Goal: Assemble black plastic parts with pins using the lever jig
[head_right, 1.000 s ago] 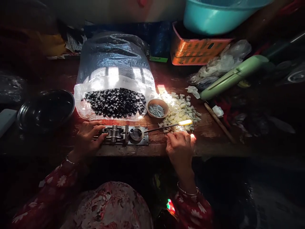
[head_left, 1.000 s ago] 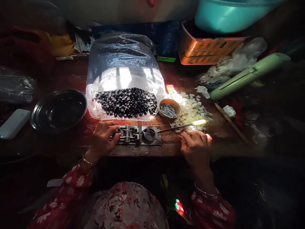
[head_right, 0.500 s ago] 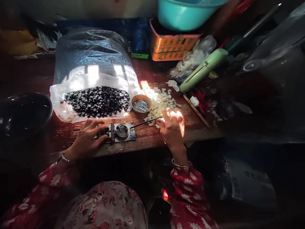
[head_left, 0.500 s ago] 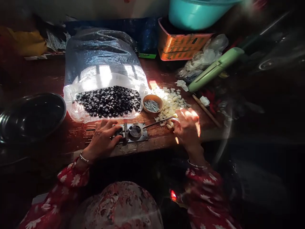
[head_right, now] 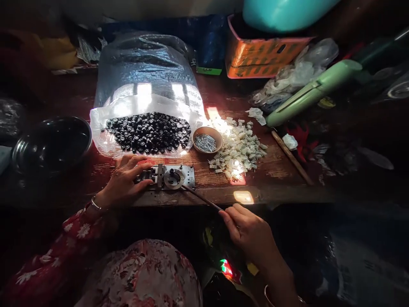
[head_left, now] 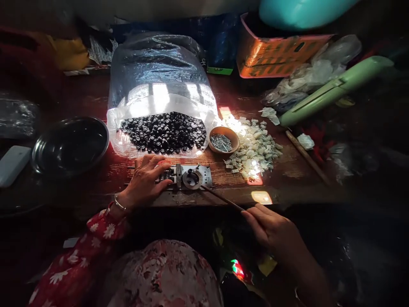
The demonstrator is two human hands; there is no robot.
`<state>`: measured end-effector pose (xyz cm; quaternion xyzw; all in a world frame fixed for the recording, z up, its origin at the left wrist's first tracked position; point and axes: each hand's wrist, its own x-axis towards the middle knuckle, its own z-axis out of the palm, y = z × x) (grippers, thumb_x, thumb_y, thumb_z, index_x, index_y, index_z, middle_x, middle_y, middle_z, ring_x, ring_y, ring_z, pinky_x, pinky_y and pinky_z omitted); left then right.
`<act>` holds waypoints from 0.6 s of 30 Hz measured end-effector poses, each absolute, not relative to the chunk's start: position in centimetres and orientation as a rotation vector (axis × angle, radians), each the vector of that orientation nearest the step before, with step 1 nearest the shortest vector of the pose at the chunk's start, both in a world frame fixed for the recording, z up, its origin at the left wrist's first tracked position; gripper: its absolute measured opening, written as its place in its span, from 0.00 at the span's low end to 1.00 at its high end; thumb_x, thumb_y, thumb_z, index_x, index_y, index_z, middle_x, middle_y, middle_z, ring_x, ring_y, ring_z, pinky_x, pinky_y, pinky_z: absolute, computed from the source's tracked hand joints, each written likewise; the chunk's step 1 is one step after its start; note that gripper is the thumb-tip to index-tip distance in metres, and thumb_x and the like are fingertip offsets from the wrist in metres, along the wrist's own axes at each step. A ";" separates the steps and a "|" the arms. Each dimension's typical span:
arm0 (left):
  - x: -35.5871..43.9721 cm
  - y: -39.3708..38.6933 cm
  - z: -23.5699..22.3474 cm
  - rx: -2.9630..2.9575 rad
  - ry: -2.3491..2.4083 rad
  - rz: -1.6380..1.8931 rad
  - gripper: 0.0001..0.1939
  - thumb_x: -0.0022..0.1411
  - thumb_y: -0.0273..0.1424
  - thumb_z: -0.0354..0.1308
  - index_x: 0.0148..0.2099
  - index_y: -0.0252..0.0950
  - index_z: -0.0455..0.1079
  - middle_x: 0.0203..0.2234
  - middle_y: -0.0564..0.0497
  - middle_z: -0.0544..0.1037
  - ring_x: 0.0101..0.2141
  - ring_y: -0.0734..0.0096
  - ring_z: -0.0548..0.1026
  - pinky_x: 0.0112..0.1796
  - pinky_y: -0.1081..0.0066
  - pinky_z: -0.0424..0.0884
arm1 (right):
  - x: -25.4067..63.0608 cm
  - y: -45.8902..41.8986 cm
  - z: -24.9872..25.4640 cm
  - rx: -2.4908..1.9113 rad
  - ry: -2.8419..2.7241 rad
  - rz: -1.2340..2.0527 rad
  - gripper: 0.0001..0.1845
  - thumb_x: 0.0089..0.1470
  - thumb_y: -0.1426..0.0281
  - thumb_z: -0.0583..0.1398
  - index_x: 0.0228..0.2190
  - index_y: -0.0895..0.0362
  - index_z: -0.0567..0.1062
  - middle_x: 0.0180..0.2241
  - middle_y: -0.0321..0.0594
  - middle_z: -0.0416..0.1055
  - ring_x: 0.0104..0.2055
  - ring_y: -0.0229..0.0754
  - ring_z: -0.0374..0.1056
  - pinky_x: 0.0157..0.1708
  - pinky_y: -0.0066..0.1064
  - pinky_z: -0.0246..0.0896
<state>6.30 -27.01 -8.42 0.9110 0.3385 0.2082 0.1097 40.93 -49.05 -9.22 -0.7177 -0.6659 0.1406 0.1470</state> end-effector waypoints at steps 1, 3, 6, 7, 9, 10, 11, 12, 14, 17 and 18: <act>5.8 -27.0 -8.5 2.674 0.997 0.646 0.23 0.69 0.46 0.64 0.60 0.42 0.73 0.61 0.44 0.75 0.60 0.47 0.68 0.59 0.46 0.59 | 40.4 -49.5 -9.1 -2.042 -1.876 0.582 0.27 0.73 0.54 0.52 0.26 0.54 0.71 0.26 0.35 0.67 0.26 0.38 0.64 0.29 0.32 0.54; 4.5 -26.8 -8.8 2.653 1.012 0.713 0.28 0.69 0.50 0.64 0.63 0.42 0.71 0.62 0.43 0.74 0.61 0.47 0.67 0.61 0.46 0.59 | 39.6 -49.7 -8.9 -2.014 -1.775 0.879 0.29 0.72 0.51 0.50 0.23 0.54 0.66 0.23 0.34 0.64 0.24 0.37 0.61 0.28 0.32 0.53; 2.4 -26.7 -9.3 2.613 1.060 0.744 0.33 0.69 0.53 0.62 0.68 0.42 0.67 0.64 0.41 0.72 0.63 0.47 0.67 0.63 0.47 0.59 | 39.3 -48.8 -8.3 -1.950 -1.615 1.292 0.31 0.70 0.46 0.50 0.23 0.53 0.60 0.23 0.33 0.58 0.25 0.37 0.55 0.27 0.31 0.51; 1.7 -26.7 -9.5 2.606 1.073 0.736 0.35 0.68 0.54 0.62 0.69 0.42 0.66 0.64 0.41 0.72 0.63 0.47 0.67 0.64 0.48 0.59 | 39.4 -48.4 -8.0 -1.914 -1.548 1.442 0.31 0.69 0.44 0.50 0.24 0.53 0.60 0.23 0.32 0.57 0.26 0.37 0.54 0.27 0.31 0.51; 0.8 -26.7 -9.9 2.605 1.081 0.711 0.37 0.68 0.56 0.61 0.70 0.41 0.64 0.65 0.40 0.71 0.64 0.46 0.67 0.64 0.48 0.59 | 39.5 -47.7 -7.6 -1.828 -1.405 1.704 0.31 0.67 0.42 0.51 0.26 0.54 0.62 0.25 0.31 0.55 0.26 0.36 0.51 0.26 0.30 0.50; 0.5 -26.8 -10.2 2.612 1.078 0.701 0.38 0.68 0.57 0.60 0.71 0.41 0.64 0.65 0.40 0.71 0.64 0.46 0.67 0.65 0.48 0.58 | 39.6 -47.5 -7.4 -1.795 -1.338 1.790 0.31 0.66 0.40 0.52 0.28 0.54 0.64 0.25 0.31 0.55 0.26 0.36 0.50 0.26 0.29 0.50; 0.3 -26.8 -10.5 2.622 1.073 0.690 0.39 0.69 0.57 0.58 0.72 0.41 0.63 0.65 0.39 0.71 0.65 0.45 0.67 0.65 0.48 0.58 | 39.6 -47.3 -7.3 -1.770 -1.280 1.845 0.31 0.65 0.39 0.54 0.30 0.54 0.66 0.26 0.31 0.56 0.26 0.36 0.50 0.25 0.29 0.49; 0.3 -26.9 -10.7 2.637 1.063 0.680 0.39 0.70 0.58 0.57 0.73 0.41 0.61 0.66 0.39 0.71 0.65 0.45 0.67 0.65 0.48 0.57 | 39.5 -47.3 -7.2 -1.749 -1.234 1.880 0.31 0.64 0.39 0.55 0.31 0.54 0.68 0.26 0.31 0.56 0.26 0.35 0.50 0.25 0.28 0.49; 0.5 -27.0 -11.3 2.678 1.033 0.657 0.40 0.71 0.58 0.54 0.74 0.40 0.59 0.66 0.38 0.71 0.65 0.46 0.67 0.66 0.47 0.55 | 39.1 -47.6 -7.4 -1.720 -1.156 1.919 0.31 0.63 0.38 0.57 0.36 0.54 0.72 0.25 0.31 0.57 0.25 0.35 0.50 0.23 0.28 0.49; 1.1 -27.1 -12.2 2.749 1.018 0.630 0.41 0.72 0.59 0.50 0.74 0.38 0.59 0.66 0.35 0.70 0.65 0.44 0.67 0.65 0.46 0.54 | 37.9 -48.5 -8.1 -1.665 -1.070 1.948 0.32 0.62 0.37 0.57 0.40 0.55 0.75 0.22 0.29 0.56 0.23 0.35 0.49 0.22 0.27 0.48; 1.3 -27.1 -12.4 2.769 1.025 0.628 0.41 0.72 0.60 0.49 0.74 0.37 0.59 0.66 0.33 0.69 0.64 0.43 0.67 0.64 0.46 0.55 | 37.3 -48.9 -8.3 -1.659 -1.045 1.926 0.32 0.61 0.37 0.58 0.39 0.55 0.76 0.21 0.30 0.56 0.22 0.35 0.49 0.22 0.28 0.49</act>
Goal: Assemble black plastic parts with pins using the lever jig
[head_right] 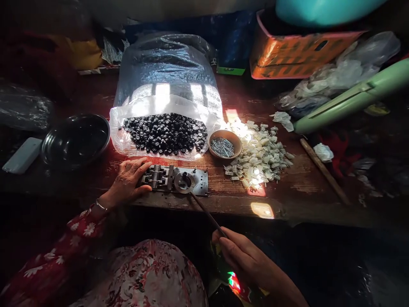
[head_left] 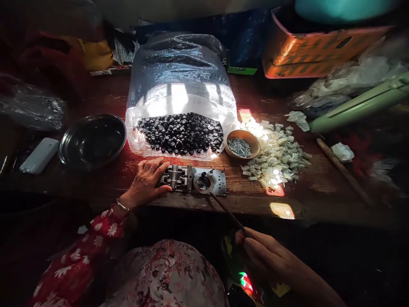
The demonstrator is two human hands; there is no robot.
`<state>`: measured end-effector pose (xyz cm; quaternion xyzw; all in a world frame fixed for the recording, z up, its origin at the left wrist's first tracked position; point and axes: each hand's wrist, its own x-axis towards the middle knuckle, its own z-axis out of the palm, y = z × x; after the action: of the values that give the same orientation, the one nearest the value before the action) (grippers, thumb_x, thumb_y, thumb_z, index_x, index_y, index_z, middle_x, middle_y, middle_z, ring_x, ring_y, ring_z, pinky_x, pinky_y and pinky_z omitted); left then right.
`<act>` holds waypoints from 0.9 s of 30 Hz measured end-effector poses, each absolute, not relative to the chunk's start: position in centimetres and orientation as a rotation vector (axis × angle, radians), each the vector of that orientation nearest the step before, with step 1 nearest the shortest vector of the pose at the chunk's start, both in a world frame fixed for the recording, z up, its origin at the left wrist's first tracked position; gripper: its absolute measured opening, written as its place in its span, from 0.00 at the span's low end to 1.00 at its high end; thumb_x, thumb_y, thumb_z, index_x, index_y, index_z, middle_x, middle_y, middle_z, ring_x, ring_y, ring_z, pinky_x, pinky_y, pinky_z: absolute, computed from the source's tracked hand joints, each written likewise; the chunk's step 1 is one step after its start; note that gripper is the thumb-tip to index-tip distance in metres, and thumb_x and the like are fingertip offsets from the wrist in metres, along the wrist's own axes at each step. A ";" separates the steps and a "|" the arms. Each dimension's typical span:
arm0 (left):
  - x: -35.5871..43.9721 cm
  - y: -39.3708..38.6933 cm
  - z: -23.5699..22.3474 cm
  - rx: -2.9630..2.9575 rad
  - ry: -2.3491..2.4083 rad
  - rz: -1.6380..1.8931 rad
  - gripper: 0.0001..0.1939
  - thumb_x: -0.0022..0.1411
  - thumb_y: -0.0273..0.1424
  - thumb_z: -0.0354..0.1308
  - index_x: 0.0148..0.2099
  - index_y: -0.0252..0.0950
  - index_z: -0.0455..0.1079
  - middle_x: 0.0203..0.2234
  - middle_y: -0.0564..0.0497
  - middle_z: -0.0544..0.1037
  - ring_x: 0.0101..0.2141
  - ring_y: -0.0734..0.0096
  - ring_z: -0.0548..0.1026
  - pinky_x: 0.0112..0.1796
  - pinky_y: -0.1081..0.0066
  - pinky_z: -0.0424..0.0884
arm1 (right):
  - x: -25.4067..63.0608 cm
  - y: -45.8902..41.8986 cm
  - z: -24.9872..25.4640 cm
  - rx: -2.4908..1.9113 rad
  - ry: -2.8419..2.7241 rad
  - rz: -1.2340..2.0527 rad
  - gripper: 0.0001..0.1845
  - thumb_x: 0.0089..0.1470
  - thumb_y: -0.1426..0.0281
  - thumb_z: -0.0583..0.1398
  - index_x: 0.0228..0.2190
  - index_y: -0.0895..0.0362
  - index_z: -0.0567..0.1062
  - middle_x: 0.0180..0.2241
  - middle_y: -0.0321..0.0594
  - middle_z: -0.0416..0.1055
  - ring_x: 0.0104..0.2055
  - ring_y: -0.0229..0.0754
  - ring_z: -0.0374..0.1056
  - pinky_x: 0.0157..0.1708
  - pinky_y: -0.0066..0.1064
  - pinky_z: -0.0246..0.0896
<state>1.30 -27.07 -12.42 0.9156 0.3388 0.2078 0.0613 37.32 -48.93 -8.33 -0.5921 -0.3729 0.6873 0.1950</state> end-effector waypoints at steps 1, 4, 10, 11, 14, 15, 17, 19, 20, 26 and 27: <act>1.5 -27.1 -12.6 2.785 1.035 0.629 0.42 0.72 0.60 0.49 0.73 0.35 0.59 0.66 0.32 0.69 0.64 0.43 0.67 0.64 0.46 0.55 | 36.7 -49.4 -8.6 -1.668 -1.018 1.889 0.32 0.60 0.37 0.59 0.39 0.54 0.77 0.21 0.31 0.57 0.22 0.35 0.51 0.22 0.28 0.51; 1.7 -27.0 -13.1 2.813 1.058 0.638 0.43 0.71 0.61 0.48 0.73 0.33 0.60 0.64 0.30 0.70 0.64 0.42 0.68 0.63 0.46 0.55 | 34.8 -50.6 -9.0 -1.749 -0.916 1.746 0.30 0.59 0.38 0.61 0.37 0.52 0.79 0.23 0.34 0.62 0.24 0.39 0.56 0.23 0.30 0.57; 1.9 -26.9 -13.6 2.839 1.067 0.679 0.45 0.70 0.64 0.44 0.69 0.31 0.64 0.62 0.29 0.71 0.62 0.42 0.69 0.62 0.45 0.58 | 32.6 -51.3 -8.7 -1.749 -0.858 1.675 0.29 0.64 0.40 0.57 0.35 0.53 0.77 0.23 0.31 0.56 0.24 0.37 0.49 0.24 0.30 0.53; 1.9 -26.9 -13.7 2.840 1.066 0.688 0.45 0.70 0.64 0.43 0.69 0.31 0.64 0.62 0.28 0.71 0.61 0.42 0.69 0.62 0.45 0.58 | 32.2 -51.3 -8.7 -1.743 -0.862 1.666 0.29 0.64 0.40 0.57 0.35 0.54 0.76 0.23 0.31 0.56 0.25 0.36 0.49 0.24 0.29 0.53; 1.9 -26.8 -14.0 2.842 1.069 0.702 0.46 0.69 0.65 0.43 0.68 0.30 0.65 0.62 0.28 0.71 0.62 0.41 0.68 0.62 0.45 0.58 | 30.8 -51.6 -8.6 -1.737 -0.798 1.698 0.30 0.65 0.39 0.56 0.36 0.54 0.74 0.22 0.27 0.52 0.23 0.34 0.46 0.21 0.26 0.46; 1.9 -26.8 -14.1 2.844 1.074 0.702 0.46 0.69 0.65 0.42 0.68 0.31 0.65 0.62 0.28 0.71 0.62 0.41 0.68 0.62 0.45 0.58 | 30.2 -51.7 -8.6 -1.737 -0.758 1.724 0.30 0.65 0.39 0.56 0.37 0.54 0.74 0.21 0.26 0.50 0.22 0.33 0.45 0.19 0.26 0.43; 1.9 -26.8 -14.2 2.850 1.079 0.695 0.47 0.68 0.66 0.41 0.68 0.31 0.65 0.62 0.29 0.71 0.62 0.42 0.68 0.62 0.46 0.58 | 29.2 -51.9 -8.5 -1.734 -0.709 1.737 0.31 0.65 0.38 0.55 0.38 0.54 0.73 0.21 0.25 0.48 0.21 0.33 0.43 0.18 0.26 0.40; 1.9 -26.8 -14.3 2.853 1.076 0.689 0.48 0.67 0.66 0.40 0.68 0.31 0.66 0.62 0.29 0.70 0.62 0.42 0.68 0.63 0.46 0.58 | 28.3 -52.1 -8.5 -1.753 -0.716 1.683 0.32 0.64 0.37 0.55 0.37 0.54 0.73 0.22 0.26 0.50 0.22 0.34 0.46 0.19 0.26 0.44; 1.9 -26.8 -14.4 2.850 1.074 0.688 0.49 0.67 0.67 0.40 0.68 0.30 0.66 0.62 0.28 0.70 0.62 0.42 0.68 0.63 0.46 0.58 | 27.8 -52.2 -8.5 -1.773 -0.729 1.643 0.32 0.64 0.37 0.55 0.36 0.54 0.73 0.22 0.27 0.52 0.22 0.34 0.48 0.20 0.26 0.48; 1.9 -26.8 -14.7 2.776 1.090 0.689 0.50 0.66 0.68 0.41 0.68 0.30 0.67 0.62 0.27 0.70 0.62 0.39 0.67 0.63 0.43 0.57 | 24.7 -52.2 -8.9 -1.778 -0.737 1.567 0.31 0.61 0.36 0.57 0.38 0.51 0.75 0.27 0.36 0.66 0.28 0.42 0.63 0.28 0.31 0.66; 2.0 -26.8 -14.8 2.757 1.104 0.677 0.50 0.65 0.69 0.41 0.68 0.32 0.67 0.62 0.28 0.70 0.62 0.39 0.67 0.64 0.43 0.56 | 24.2 -52.2 -9.1 -1.753 -0.722 1.585 0.32 0.62 0.35 0.55 0.38 0.50 0.75 0.26 0.36 0.66 0.28 0.42 0.64 0.28 0.32 0.67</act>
<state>1.95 -26.82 -14.78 0.9042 0.3619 0.2220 0.0477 24.17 -52.23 -9.11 -0.6699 -0.2760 0.6058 0.3287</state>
